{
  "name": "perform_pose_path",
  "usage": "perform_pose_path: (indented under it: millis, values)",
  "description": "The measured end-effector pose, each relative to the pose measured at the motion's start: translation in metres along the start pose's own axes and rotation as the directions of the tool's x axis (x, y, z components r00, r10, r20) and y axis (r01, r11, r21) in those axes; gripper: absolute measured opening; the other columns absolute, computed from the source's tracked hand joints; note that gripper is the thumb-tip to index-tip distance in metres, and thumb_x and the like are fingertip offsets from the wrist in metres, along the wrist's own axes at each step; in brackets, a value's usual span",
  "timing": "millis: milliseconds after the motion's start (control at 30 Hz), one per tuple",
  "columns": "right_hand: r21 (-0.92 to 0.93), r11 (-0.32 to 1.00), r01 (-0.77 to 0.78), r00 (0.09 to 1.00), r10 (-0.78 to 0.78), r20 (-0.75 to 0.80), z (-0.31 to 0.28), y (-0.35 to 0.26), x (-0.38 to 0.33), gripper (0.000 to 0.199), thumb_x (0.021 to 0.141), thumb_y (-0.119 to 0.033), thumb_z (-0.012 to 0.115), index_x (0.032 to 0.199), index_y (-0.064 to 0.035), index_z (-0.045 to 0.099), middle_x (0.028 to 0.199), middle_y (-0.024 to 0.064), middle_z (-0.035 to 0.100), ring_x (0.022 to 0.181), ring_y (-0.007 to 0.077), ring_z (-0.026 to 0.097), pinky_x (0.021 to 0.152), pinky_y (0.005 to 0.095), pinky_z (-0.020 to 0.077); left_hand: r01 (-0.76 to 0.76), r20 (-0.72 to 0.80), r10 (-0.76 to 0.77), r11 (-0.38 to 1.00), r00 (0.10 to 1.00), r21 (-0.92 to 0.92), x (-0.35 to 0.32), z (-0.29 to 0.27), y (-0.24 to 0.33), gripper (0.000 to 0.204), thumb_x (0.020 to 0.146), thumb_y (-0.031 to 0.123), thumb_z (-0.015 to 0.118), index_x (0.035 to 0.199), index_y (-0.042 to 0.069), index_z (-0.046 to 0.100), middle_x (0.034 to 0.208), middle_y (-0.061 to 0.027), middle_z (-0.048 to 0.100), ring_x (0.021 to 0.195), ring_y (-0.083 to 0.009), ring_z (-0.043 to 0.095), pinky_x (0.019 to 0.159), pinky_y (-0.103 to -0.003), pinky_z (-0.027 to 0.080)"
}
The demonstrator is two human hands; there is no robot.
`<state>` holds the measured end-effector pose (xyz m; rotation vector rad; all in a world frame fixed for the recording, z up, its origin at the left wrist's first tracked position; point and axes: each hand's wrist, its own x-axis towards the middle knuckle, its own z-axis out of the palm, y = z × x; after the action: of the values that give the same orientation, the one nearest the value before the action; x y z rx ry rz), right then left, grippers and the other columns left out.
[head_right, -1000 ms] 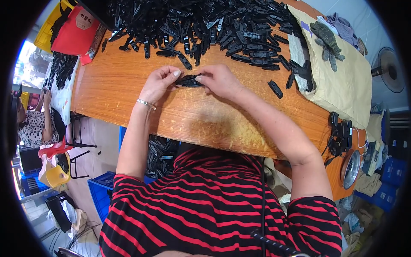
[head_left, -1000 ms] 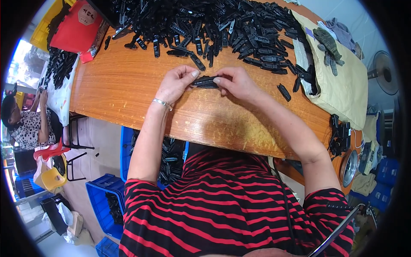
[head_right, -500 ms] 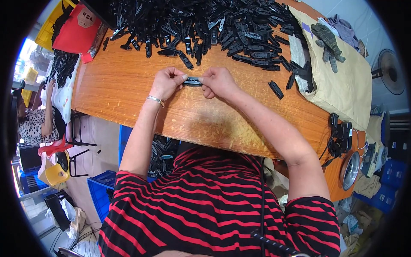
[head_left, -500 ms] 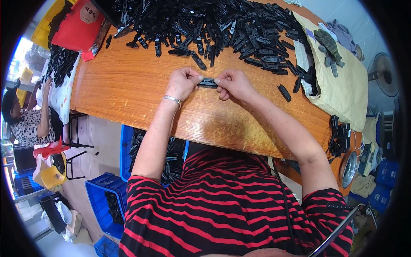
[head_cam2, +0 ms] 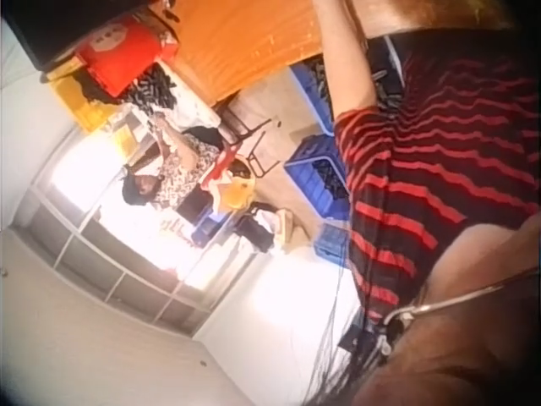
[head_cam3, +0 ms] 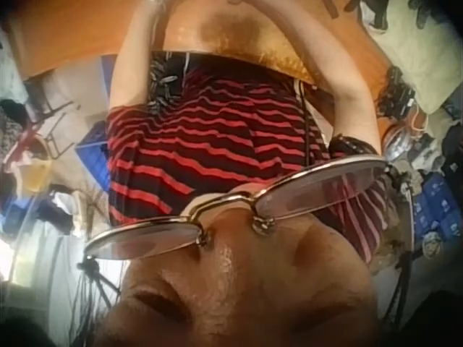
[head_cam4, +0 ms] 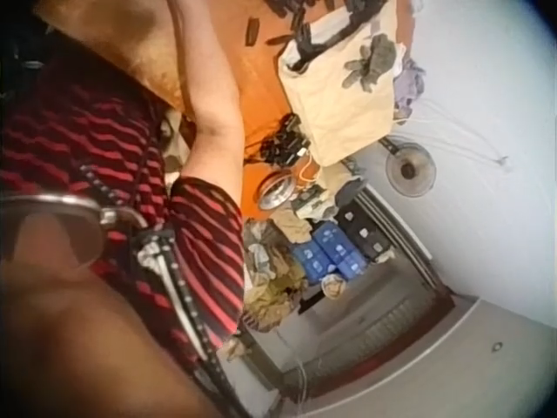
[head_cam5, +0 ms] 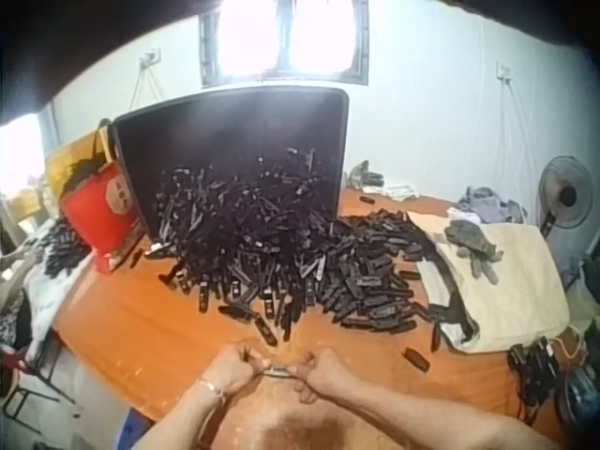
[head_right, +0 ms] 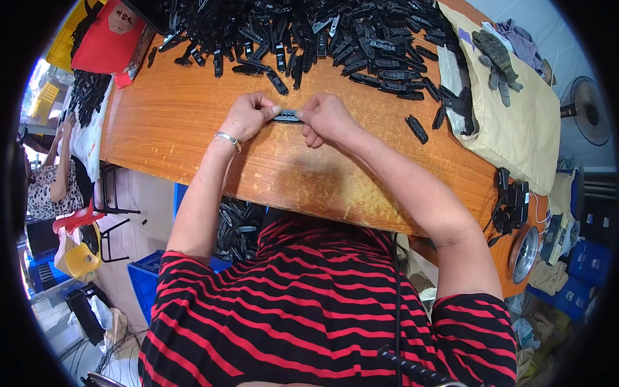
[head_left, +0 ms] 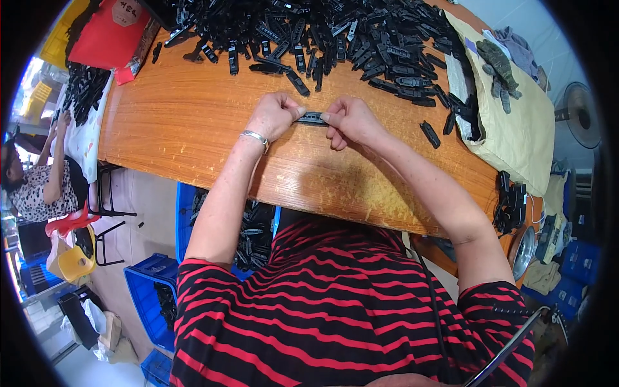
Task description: Assembling small black plastic components and then putting a large pile of them into a paper bag.
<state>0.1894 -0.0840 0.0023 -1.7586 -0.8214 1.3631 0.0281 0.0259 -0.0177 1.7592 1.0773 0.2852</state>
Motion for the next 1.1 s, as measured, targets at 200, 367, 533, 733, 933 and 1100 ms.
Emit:
perform_pose_path:
  millis: [200, 367, 533, 733, 933, 1100]
  values:
    - [-0.105, 0.993, -0.052, 0.999, 0.052, -0.002, -0.004, -0.005, 0.005, 0.021, 0.090, -0.015, 0.063, 0.084, 0.0001, 0.050, 0.061, 0.0090, 0.061, 0.043, 0.0156, 0.057, 0.035, 0.0289, 0.0453, -0.019, -0.032, 0.026, 0.984, 0.999, 0.177, 0.005, 0.003, 0.005, 0.022, 0.080, 0.020, 0.073, 0.080, 0.003, 0.058, 0.074, -0.0112, 0.064, 0.073, -0.0241, 0.062, 0.069, -0.036, 0.048]
    - [-0.146, 0.986, -0.079, 0.997, 0.081, 0.010, -0.002, -0.010, 0.005, 0.021, 0.091, -0.015, 0.063, 0.087, -0.0001, 0.048, 0.060, 0.0072, 0.059, 0.042, 0.0133, 0.055, 0.035, 0.0273, 0.0424, -0.094, -0.107, 0.123, 0.965, 0.987, 0.246, -0.003, 0.011, 0.002, 0.021, 0.079, 0.020, 0.072, 0.084, 0.005, 0.058, 0.082, -0.0147, 0.064, 0.081, -0.0294, 0.063, 0.073, -0.038, 0.049]
    - [-0.157, 0.982, 0.110, 0.994, -0.108, 0.020, -0.001, 0.005, -0.003, 0.014, 0.092, -0.010, 0.060, 0.090, 0.0005, 0.051, 0.062, 0.0071, 0.060, 0.045, 0.0115, 0.056, 0.039, 0.0250, 0.0444, -0.247, -0.080, 0.267, 0.948, 0.960, 0.201, -0.007, 0.011, -0.015, 0.024, 0.081, 0.021, 0.071, 0.098, 0.005, 0.063, 0.088, -0.0136, 0.065, 0.084, -0.0273, 0.063, 0.072, -0.037, 0.050]
    - [-0.226, 0.883, 0.412, 0.908, -0.419, 0.019, -0.005, 0.012, -0.034, 0.011, 0.092, -0.007, 0.058, 0.098, 0.0004, 0.052, 0.065, 0.0039, 0.061, 0.051, 0.0078, 0.056, 0.046, 0.0223, 0.0446, -0.090, 0.197, 0.127, 0.978, 0.972, -0.188, -0.049, 0.010, 0.004, 0.022, 0.091, 0.013, 0.062, 0.108, 0.000, 0.061, 0.090, -0.0052, 0.065, 0.075, -0.0099, 0.059, 0.067, -0.023, 0.048]
    - [-0.388, 0.786, 0.481, 0.857, -0.516, 0.016, -0.025, 0.034, -0.059, 0.018, 0.089, -0.014, 0.064, 0.100, -0.0017, 0.057, 0.076, 0.0063, 0.063, 0.062, 0.0130, 0.060, 0.056, 0.0265, 0.0479, -0.028, 0.016, 0.045, 0.827, 0.999, -0.561, -0.089, -0.001, -0.011, 0.020, 0.087, 0.009, 0.066, 0.103, 0.000, 0.062, 0.082, -0.0017, 0.062, 0.070, -0.0074, 0.056, 0.062, -0.022, 0.046]
    - [-0.867, 0.429, 0.253, 0.652, -0.738, -0.175, -0.097, 0.064, -0.095, 0.028, 0.082, -0.020, 0.070, 0.103, -0.0052, 0.059, 0.090, 0.0106, 0.061, 0.080, 0.0283, 0.064, 0.068, 0.0370, 0.0514, 0.090, -0.038, -0.106, 0.952, 0.994, -0.293, -0.177, -0.083, -0.059, 0.026, 0.079, 0.005, 0.071, 0.104, 0.001, 0.063, 0.087, -0.0025, 0.063, 0.078, -0.0120, 0.059, 0.075, -0.025, 0.048]
